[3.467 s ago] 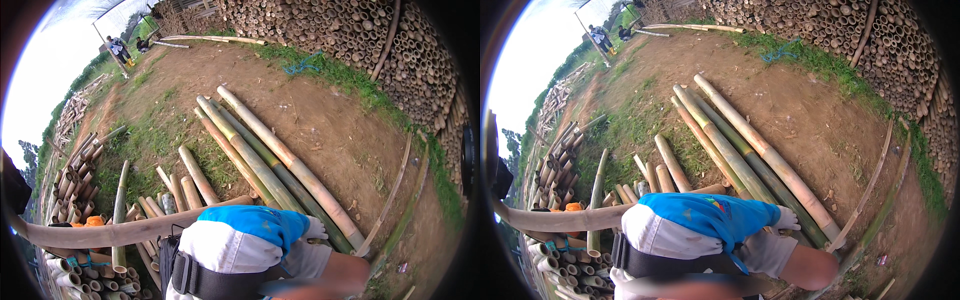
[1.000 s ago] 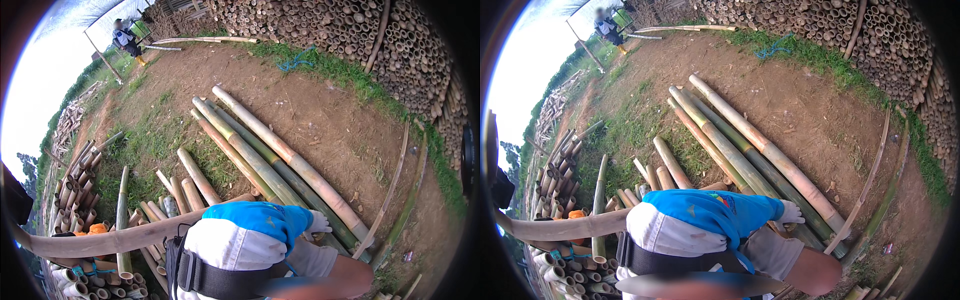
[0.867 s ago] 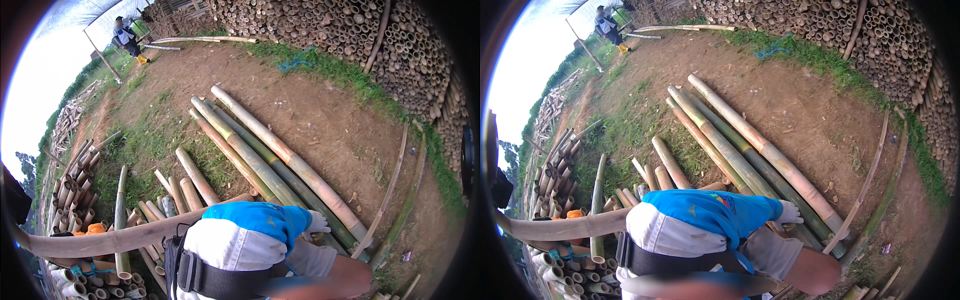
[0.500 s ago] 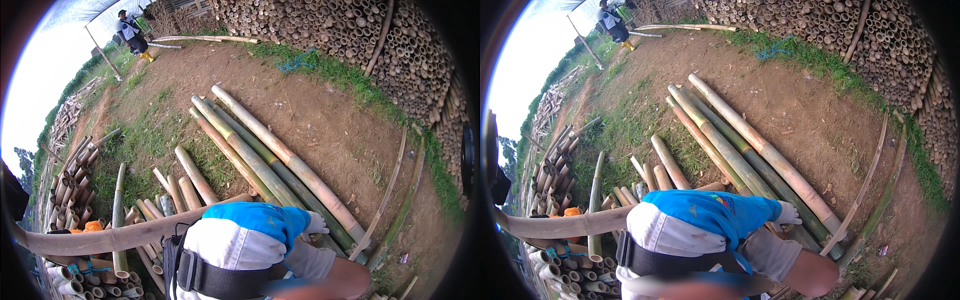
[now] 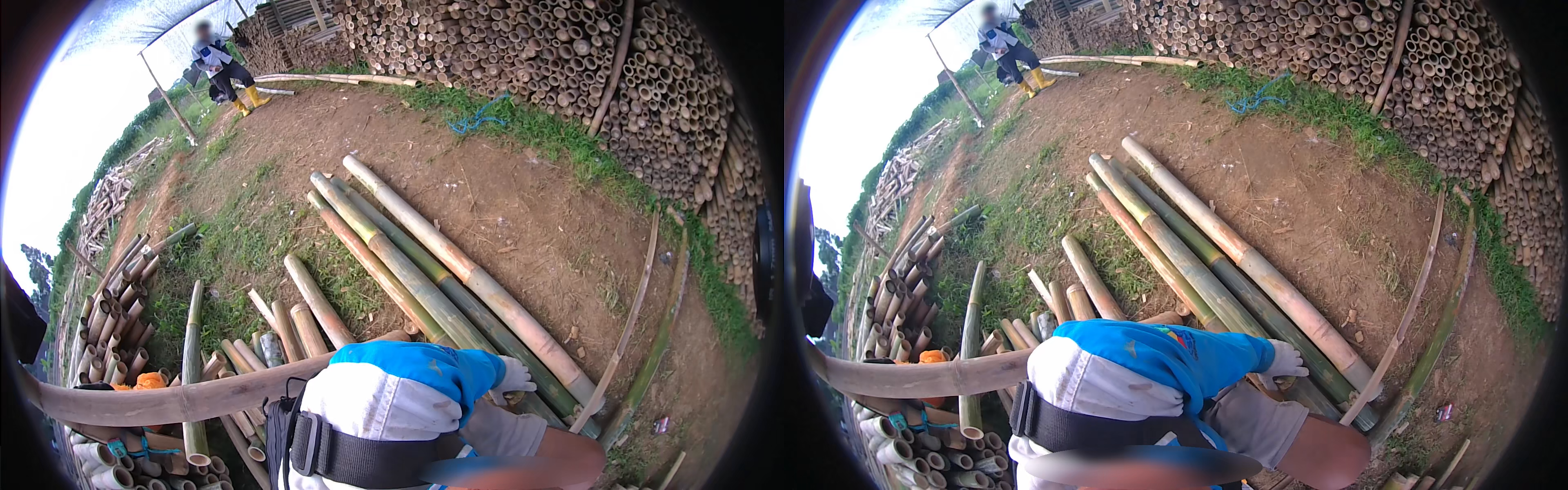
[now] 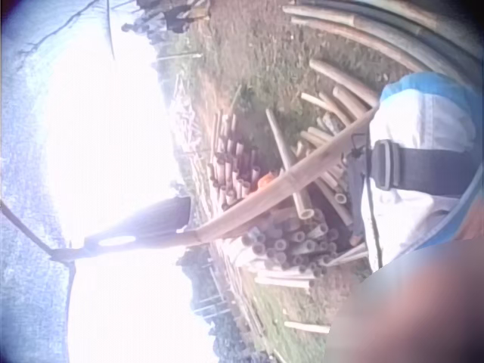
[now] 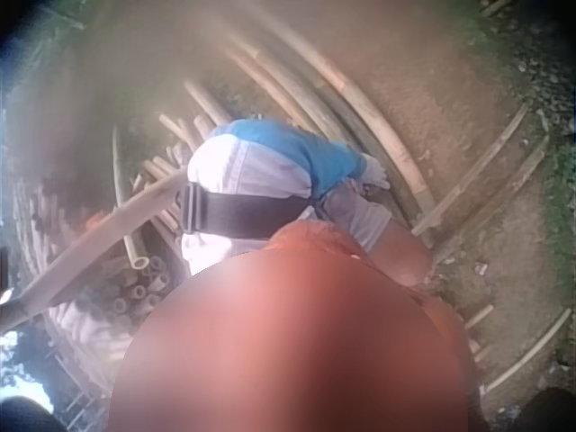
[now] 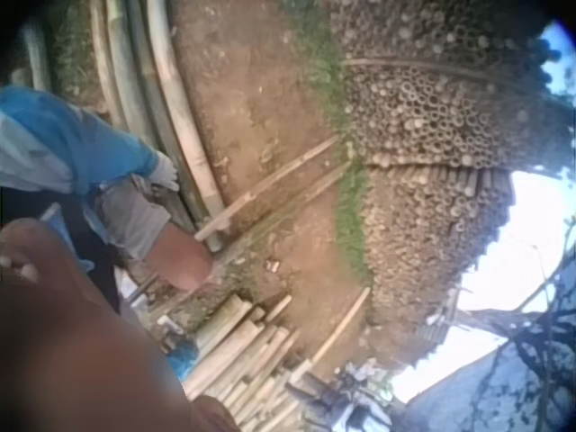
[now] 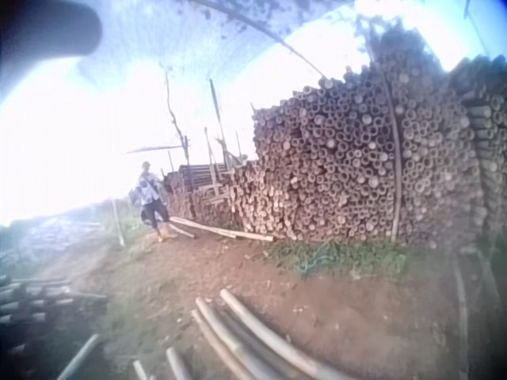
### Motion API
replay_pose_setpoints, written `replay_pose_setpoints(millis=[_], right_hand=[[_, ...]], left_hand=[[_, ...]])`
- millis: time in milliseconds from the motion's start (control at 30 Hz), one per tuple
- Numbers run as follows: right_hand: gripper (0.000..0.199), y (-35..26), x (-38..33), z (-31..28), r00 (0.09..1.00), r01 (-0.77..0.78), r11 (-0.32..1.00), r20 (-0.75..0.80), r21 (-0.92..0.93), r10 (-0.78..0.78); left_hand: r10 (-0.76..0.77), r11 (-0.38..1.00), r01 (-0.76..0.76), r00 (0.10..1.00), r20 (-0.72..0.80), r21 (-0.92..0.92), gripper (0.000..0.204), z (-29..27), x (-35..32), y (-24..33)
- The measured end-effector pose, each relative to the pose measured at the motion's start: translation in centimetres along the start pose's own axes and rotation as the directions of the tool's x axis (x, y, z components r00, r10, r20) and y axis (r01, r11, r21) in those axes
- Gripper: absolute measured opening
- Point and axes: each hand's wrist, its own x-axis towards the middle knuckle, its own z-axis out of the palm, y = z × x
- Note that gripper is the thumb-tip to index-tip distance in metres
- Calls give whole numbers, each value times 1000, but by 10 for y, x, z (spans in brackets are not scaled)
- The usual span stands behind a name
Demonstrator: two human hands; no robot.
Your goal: The person sits on the ground and uses a hand saw to cut a long bamboo pole into shorter sections. The person repeatedly positions the saw, cuts through the bamboo, and sets the cut pieces aside. The cut pieces are placed in a pile nearby.
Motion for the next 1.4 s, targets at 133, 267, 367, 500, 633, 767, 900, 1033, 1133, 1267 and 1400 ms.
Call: replay_pose_setpoints(millis=[133,267,367,500,633,767,900,1033,1133,1267,1400], right_hand=[[46,0,1,-8,1000,11,1000,4,-12,-11],[44,-4,1,-18,1000,24,999,8,-25,-24],[43,-6,1,-25,999,30,999,15,-34,-30],[42,-9,2,-29,1000,28,999,13,-39,-27],[41,-10,4,-30,1000,25,999,13,-40,-25],[39,-10,6,-31,1000,26,998,15,-48,-25],[38,-9,7,-32,1000,23,999,14,-49,-23],[37,-6,9,-34,1000,22,999,17,-48,-21],[36,-3,10,-35,1000,23,998,19,-52,-22],[35,1,7,-31,1000,15,999,11,-32,-15],[33,7,4,-27,1000,17,1000,16,-24,-17]], left_hand=[[-7,1000,7,1000,0,-3,104,3,3,-3],[-11,1000,11,1000,12,-2,103,7,5,-5],[2,1000,-2,1000,-11,14,102,9,4,-6],[4,1000,-3,1000,-22,27,103,9,3,-6],[7,999,-6,1000,-17,34,104,9,3,-6],[9,999,-8,1000,-23,34,104,9,3,-6],[15,1000,-14,1000,-25,27,104,9,3,-7],[8,1000,-7,1000,-12,23,104,9,3,-6],[-10,1000,11,1000,16,-7,105,7,3,-6],[-18,1000,18,999,27,-5,106,6,3,-5],[-22,1000,22,999,28,1,106,4,3,-3]])
